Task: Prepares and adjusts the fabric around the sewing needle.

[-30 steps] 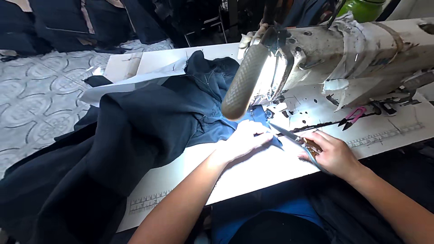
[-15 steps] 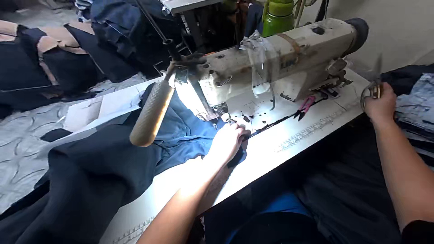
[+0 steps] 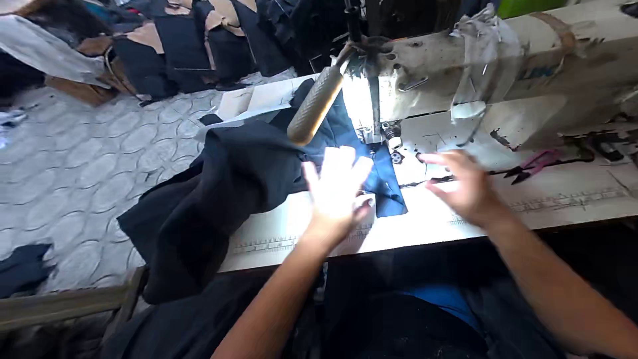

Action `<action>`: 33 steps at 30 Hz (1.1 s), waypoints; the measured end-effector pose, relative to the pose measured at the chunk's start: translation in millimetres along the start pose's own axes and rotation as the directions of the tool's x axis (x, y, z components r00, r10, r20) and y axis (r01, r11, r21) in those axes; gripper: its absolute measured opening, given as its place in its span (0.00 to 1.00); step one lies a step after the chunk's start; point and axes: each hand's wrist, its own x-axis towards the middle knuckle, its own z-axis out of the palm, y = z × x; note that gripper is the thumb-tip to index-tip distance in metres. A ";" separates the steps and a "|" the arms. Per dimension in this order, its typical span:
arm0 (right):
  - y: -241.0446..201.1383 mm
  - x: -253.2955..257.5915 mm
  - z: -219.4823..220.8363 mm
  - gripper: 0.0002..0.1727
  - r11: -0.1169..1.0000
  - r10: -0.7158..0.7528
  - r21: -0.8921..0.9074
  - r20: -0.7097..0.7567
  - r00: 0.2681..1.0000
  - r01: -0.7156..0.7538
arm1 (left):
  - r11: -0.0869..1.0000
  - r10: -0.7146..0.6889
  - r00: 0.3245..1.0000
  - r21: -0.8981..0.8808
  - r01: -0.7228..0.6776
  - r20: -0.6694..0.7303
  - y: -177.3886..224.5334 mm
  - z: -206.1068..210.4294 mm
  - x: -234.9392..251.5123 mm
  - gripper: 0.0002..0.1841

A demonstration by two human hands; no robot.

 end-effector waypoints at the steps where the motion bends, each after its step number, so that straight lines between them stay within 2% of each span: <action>1: -12.5 9.6 22.1 0.37 0.996 0.087 0.000 0.183 0.979 -0.088 | 0.993 0.112 0.989 -0.041 -0.109 0.097 10.7 13.7 9.9 0.26; 2: -19.8 14.6 38.5 0.41 0.989 0.150 -0.036 0.308 0.939 -0.146 | 0.982 0.167 0.964 -0.120 -0.145 0.208 13.8 20.8 21.6 0.19; 3: -23.3 15.0 49.6 0.38 0.982 0.187 -0.077 0.364 0.912 -0.171 | 0.970 0.190 0.925 -0.208 -0.125 0.328 10.7 20.8 34.6 0.14; 4: -24.7 12.1 55.9 0.30 0.982 0.187 -0.084 0.342 0.921 -0.168 | 0.947 0.221 0.888 -0.306 -0.097 0.403 2.4 18.2 46.8 0.11; 6: -19.3 4.7 62.5 0.14 0.993 0.114 0.017 0.131 0.985 -0.118 | 0.854 0.294 0.878 -0.517 -0.063 0.378 -16.2 17.3 60.8 0.09; 8: -12.5 4.0 60.1 0.11 0.972 0.148 0.185 0.004 0.989 -0.146 | 0.718 0.303 0.893 -0.696 0.016 0.333 -23.3 21.5 61.6 0.09; 9: -11.7 5.8 56.0 0.11 0.949 0.211 0.240 0.004 0.977 -0.206 | 0.683 0.284 0.902 -0.729 0.047 0.324 -22.3 22.1 58.4 0.11; 10: -13.5 8.6 51.7 0.11 0.931 0.257 0.266 0.013 0.966 -0.251 | 0.683 0.272 0.921 -0.730 0.021 0.281 -21.3 24.5 54.3 0.11; 12: -17.5 11.9 49.9 0.10 0.938 0.257 0.238 0.007 0.966 -0.252 | 0.753 0.258 0.951 -0.653 -0.086 0.173 -18.1 26.6 47.2 0.12; 14: -17.6 9.1 55.3 0.11 0.975 0.159 0.156 -0.012 0.987 -0.155 | 0.812 0.229 0.969 -0.567 -0.140 0.088 -11.8 25.6 40.9 0.10; 16: -19.4 7.9 57.6 0.20 0.994 0.087 0.073 -0.012 0.996 -0.086 | 0.843 0.206 0.978 -0.512 -0.164 0.024 -6.8 27.3 38.9 0.09; 17: -21.2 8.6 58.9 0.20 0.997 0.061 0.044 -0.045 0.997 -0.059 | 0.851 0.192 0.981 -0.498 -0.165 0.004 -4.6 27.9 39.1 0.08; 19: -23.4 10.4 62.8 0.11 0.998 0.029 0.055 -0.151 0.988 -0.021 | 0.852 0.154 0.988 -0.507 -0.128 0.010 -0.9 25.9 40.0 0.10; 21: -24.4 11.4 63.9 0.05 0.993 0.053 0.111 -0.192 0.980 -0.032 | 0.838 0.150 0.988 -0.536 -0.104 0.044 -0.9 22.7 41.5 0.18; 22: -25.2 11.6 63.8 0.05 0.989 0.080 0.136 -0.194 0.978 -0.054 | 0.828 0.167 0.985 -0.548 -0.121 0.035 -2.5 23.4 41.7 0.19; 24: -26.6 11.1 63.1 0.05 0.979 0.140 0.174 -0.176 0.974 -0.109 | 0.810 0.187 0.982 -0.567 -0.147 0.013 -5.3 24.0 41.2 0.12; 27: -27.5 11.0 61.8 0.05 0.977 0.156 0.170 -0.150 0.976 -0.130 | 0.814 0.158 0.987 -0.566 -0.133 -0.004 -6.2 22.6 41.9 0.09; 30: -27.9 10.7 61.9 0.13 0.989 0.106 0.114 -0.151 0.983 -0.089 | 0.826 0.156 0.988 -0.545 -0.141 -0.018 -5.0 23.0 40.9 0.09; 33: -27.9 11.8 65.1 0.06 0.994 0.074 0.098 -0.232 0.970 -0.053 | 0.840 0.210 0.976 -0.500 -0.213 -0.064 -4.3 25.7 39.9 0.09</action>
